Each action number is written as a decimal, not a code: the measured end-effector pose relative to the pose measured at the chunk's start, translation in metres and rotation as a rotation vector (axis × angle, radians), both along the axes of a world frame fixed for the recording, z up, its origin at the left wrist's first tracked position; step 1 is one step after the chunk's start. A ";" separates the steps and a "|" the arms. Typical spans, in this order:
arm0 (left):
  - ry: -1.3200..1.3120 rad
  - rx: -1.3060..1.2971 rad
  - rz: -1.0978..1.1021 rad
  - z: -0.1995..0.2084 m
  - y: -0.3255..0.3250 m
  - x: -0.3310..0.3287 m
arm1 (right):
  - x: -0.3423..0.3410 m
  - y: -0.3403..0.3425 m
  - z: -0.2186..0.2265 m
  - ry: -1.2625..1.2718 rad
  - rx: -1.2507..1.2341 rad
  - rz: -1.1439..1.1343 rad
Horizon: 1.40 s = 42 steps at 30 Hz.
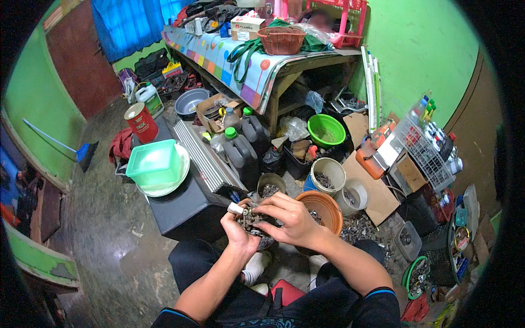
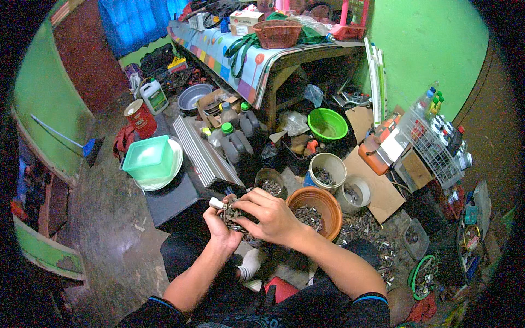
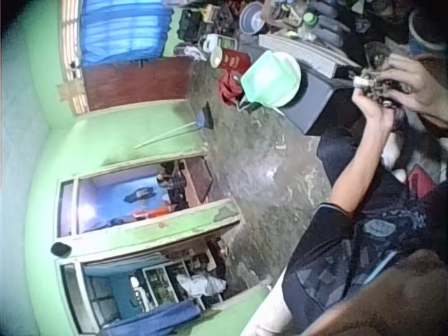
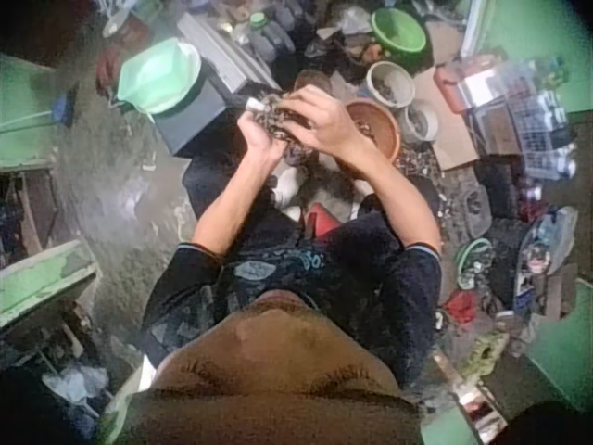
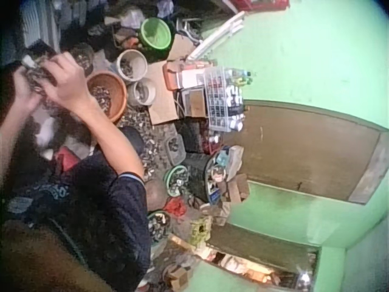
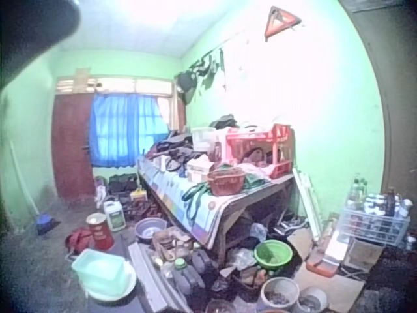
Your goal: The person sits on the floor and assembles small metal parts onto a mechanical component held in the left hand. They repeatedly pick parts from a brown bowl and attach them to the component.
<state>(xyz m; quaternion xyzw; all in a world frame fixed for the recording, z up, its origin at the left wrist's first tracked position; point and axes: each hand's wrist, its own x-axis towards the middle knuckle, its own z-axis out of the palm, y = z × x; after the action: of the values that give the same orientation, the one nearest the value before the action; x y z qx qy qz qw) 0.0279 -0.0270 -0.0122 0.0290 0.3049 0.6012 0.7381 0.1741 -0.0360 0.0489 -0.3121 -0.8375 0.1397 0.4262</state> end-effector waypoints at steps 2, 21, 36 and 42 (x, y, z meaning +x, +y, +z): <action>-0.035 -0.012 -0.006 0.002 0.000 0.000 | -0.003 0.000 -0.003 0.063 0.001 -0.003; -0.149 0.035 0.062 0.026 0.010 -0.016 | 0.059 0.070 -0.101 -0.929 -0.828 -0.211; -0.129 -0.016 0.037 0.019 0.005 -0.010 | 0.051 0.053 -0.033 -0.047 -0.259 -0.310; -0.037 0.006 0.008 0.009 -0.001 -0.006 | 0.006 0.007 0.008 0.057 0.028 -0.007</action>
<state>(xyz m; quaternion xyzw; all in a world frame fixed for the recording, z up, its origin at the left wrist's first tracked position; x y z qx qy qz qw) 0.0221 -0.0277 -0.0034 0.0190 0.2893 0.6056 0.7411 0.1805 -0.0294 0.0569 -0.3051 -0.8258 0.1352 0.4546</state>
